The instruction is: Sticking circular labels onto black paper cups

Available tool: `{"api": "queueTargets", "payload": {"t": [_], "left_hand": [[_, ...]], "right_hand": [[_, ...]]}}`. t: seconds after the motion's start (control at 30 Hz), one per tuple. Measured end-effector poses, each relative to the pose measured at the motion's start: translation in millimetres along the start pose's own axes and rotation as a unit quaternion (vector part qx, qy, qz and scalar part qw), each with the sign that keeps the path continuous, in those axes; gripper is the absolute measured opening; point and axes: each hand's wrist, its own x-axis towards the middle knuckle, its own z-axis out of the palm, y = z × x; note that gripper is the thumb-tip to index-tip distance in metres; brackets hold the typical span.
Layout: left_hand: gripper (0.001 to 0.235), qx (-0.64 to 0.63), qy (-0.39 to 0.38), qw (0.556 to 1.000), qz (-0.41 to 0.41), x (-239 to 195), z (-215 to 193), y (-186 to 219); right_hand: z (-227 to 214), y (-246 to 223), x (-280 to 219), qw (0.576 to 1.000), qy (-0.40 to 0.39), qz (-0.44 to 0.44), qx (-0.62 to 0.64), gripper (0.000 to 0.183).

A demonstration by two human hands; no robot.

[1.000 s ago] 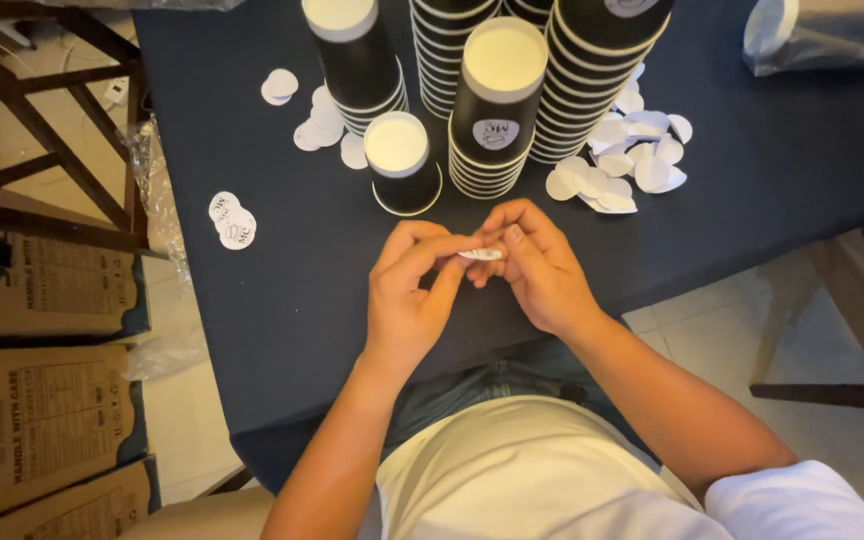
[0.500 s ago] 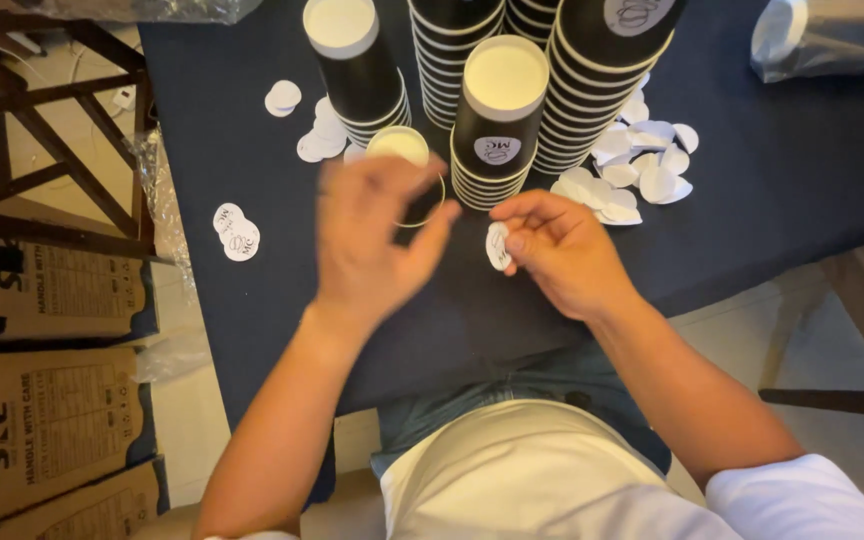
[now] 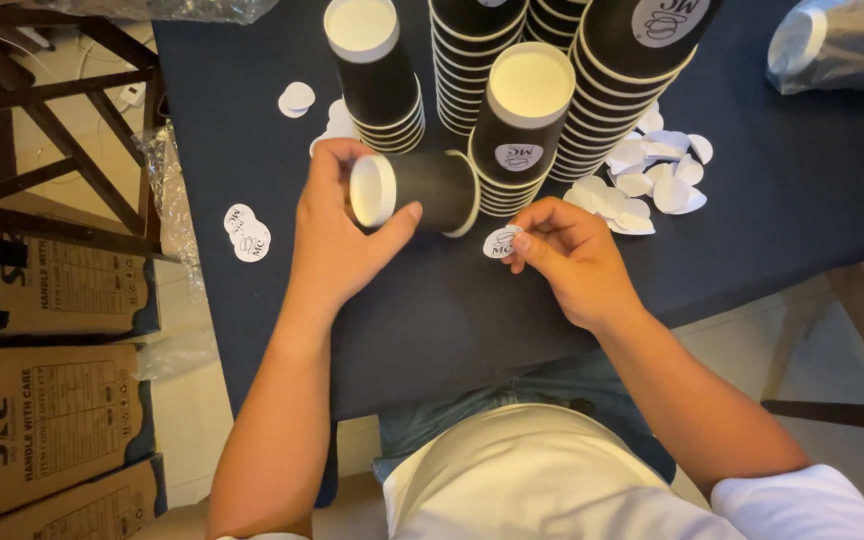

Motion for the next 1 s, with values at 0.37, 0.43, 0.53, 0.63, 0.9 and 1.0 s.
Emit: {"api": "queueTargets", "payload": {"t": [0.37, 0.43, 0.53, 0.63, 0.9, 1.0], "left_hand": [[0.046, -0.251, -0.219, 0.943, -0.016, -2, 3, -14], [0.041, -0.384, -0.159, 0.909, -0.025, -7, 15, -31], [0.039, -0.480, -0.129, 0.867, -0.023, -8, 22, -30], [0.043, -0.520, -0.118, 0.846, -0.021, -14, 40, -23], [0.045, -0.527, -0.212, 0.823, 0.004, -31, 54, -3], [0.049, -0.547, -0.205, 0.811, 0.001, -34, 60, -15]], "right_hand": [[14, -16, -1, 0.991, -0.006, -0.096, 0.092, 0.012], [18, -38, 0, 0.978, 0.015, -0.150, 0.143, 0.013], [0, -42, 1, 0.969, 0.001, -0.185, 0.164, 0.017], [13, -53, -7, 0.966, -0.048, -0.206, 0.146, 0.015], [30, -57, -3, 0.971, -0.046, -0.234, 0.027, 0.014], [36, -64, -8, 0.979, -0.064, -0.194, -0.026, 0.012]]}}
